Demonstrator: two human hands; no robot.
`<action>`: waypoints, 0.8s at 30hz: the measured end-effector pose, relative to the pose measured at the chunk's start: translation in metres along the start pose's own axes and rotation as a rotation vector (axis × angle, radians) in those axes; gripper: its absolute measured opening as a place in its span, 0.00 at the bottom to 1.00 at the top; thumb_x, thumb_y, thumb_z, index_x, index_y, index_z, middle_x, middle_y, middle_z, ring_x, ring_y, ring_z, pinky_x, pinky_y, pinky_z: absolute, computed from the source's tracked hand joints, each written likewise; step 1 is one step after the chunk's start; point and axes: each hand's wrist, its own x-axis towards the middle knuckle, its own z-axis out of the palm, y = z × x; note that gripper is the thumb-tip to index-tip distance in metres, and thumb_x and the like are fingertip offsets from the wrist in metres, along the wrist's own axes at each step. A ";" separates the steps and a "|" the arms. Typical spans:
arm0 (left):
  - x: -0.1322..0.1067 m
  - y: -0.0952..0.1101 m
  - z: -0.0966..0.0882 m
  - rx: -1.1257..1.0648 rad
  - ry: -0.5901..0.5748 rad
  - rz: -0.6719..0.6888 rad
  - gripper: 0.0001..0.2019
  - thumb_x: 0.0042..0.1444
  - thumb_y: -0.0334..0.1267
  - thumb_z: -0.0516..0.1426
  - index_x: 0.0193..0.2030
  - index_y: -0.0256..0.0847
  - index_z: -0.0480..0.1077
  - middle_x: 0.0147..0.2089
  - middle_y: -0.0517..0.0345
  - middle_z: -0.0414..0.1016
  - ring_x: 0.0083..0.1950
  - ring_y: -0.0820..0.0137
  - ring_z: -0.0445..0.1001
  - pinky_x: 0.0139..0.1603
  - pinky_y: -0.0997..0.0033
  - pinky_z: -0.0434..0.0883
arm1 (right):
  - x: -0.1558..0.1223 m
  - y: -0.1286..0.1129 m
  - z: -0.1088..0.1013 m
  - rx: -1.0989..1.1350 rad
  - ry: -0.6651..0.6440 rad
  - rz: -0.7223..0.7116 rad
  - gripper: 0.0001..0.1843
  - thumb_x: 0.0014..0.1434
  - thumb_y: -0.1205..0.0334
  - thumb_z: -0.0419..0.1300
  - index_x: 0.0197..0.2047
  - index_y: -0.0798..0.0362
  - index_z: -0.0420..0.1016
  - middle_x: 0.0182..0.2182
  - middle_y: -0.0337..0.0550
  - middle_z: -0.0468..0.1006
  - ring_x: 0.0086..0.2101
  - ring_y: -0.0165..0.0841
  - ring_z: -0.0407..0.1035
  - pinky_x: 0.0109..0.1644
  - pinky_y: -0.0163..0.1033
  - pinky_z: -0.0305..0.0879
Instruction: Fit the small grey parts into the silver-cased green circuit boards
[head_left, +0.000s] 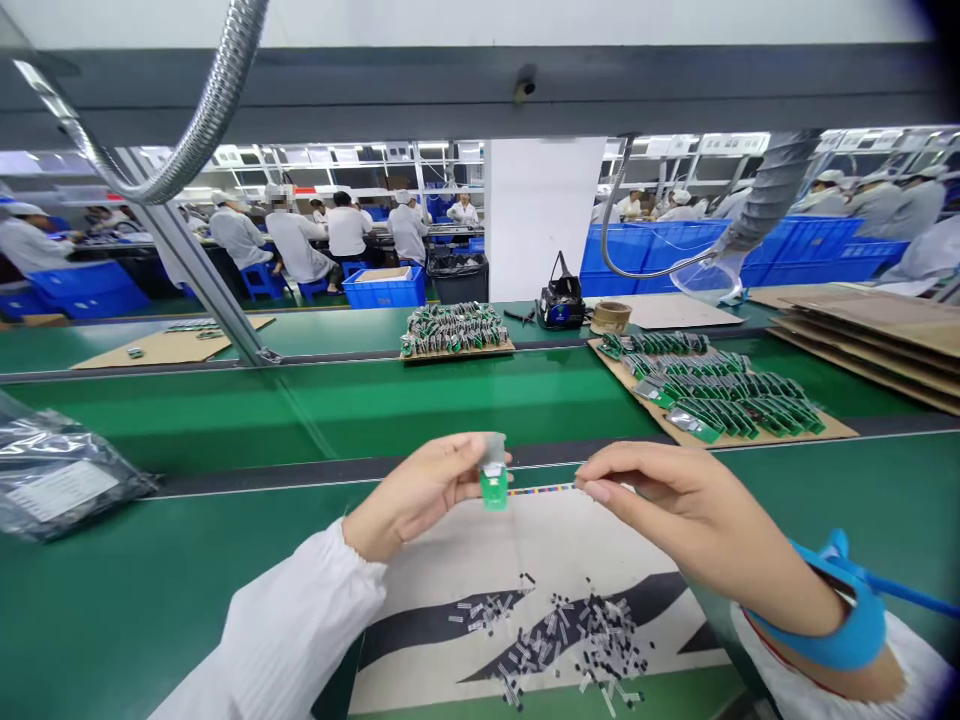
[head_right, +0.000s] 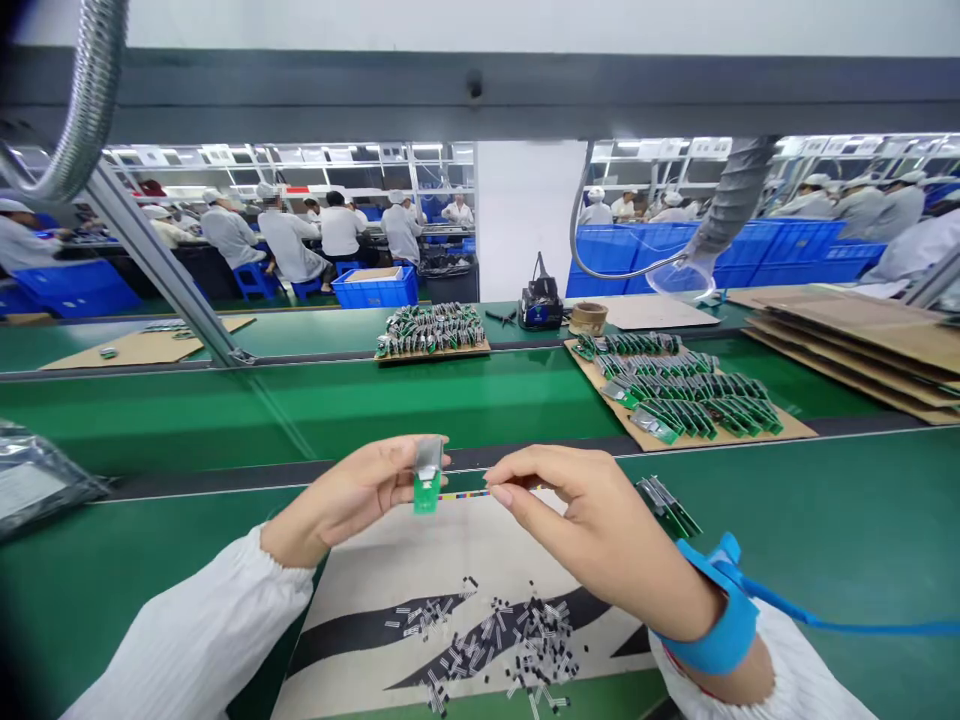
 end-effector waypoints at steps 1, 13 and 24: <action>-0.006 -0.002 0.007 0.007 -0.034 0.004 0.17 0.53 0.41 0.64 0.48 0.36 0.74 0.44 0.49 0.78 0.41 0.70 0.77 0.43 0.73 0.74 | 0.001 -0.004 0.000 0.008 0.029 -0.033 0.06 0.64 0.62 0.56 0.36 0.48 0.75 0.33 0.38 0.77 0.30 0.32 0.71 0.30 0.35 0.67; -0.057 -0.004 0.045 0.391 -0.173 0.260 0.16 0.54 0.33 0.61 0.50 0.49 0.75 0.31 0.64 0.73 0.26 0.78 0.65 0.28 0.79 0.66 | 0.001 -0.022 0.025 -0.018 0.220 -0.477 0.18 0.60 0.79 0.56 0.47 0.46 0.70 0.32 0.38 0.75 0.33 0.32 0.68 0.36 0.39 0.68; -0.065 0.001 0.049 0.515 -0.161 0.386 0.16 0.52 0.31 0.62 0.48 0.49 0.76 0.29 0.66 0.68 0.26 0.79 0.59 0.30 0.84 0.70 | -0.003 -0.024 0.031 -0.069 0.248 -0.547 0.19 0.56 0.84 0.54 0.44 0.52 0.67 0.33 0.39 0.75 0.35 0.30 0.66 0.38 0.34 0.67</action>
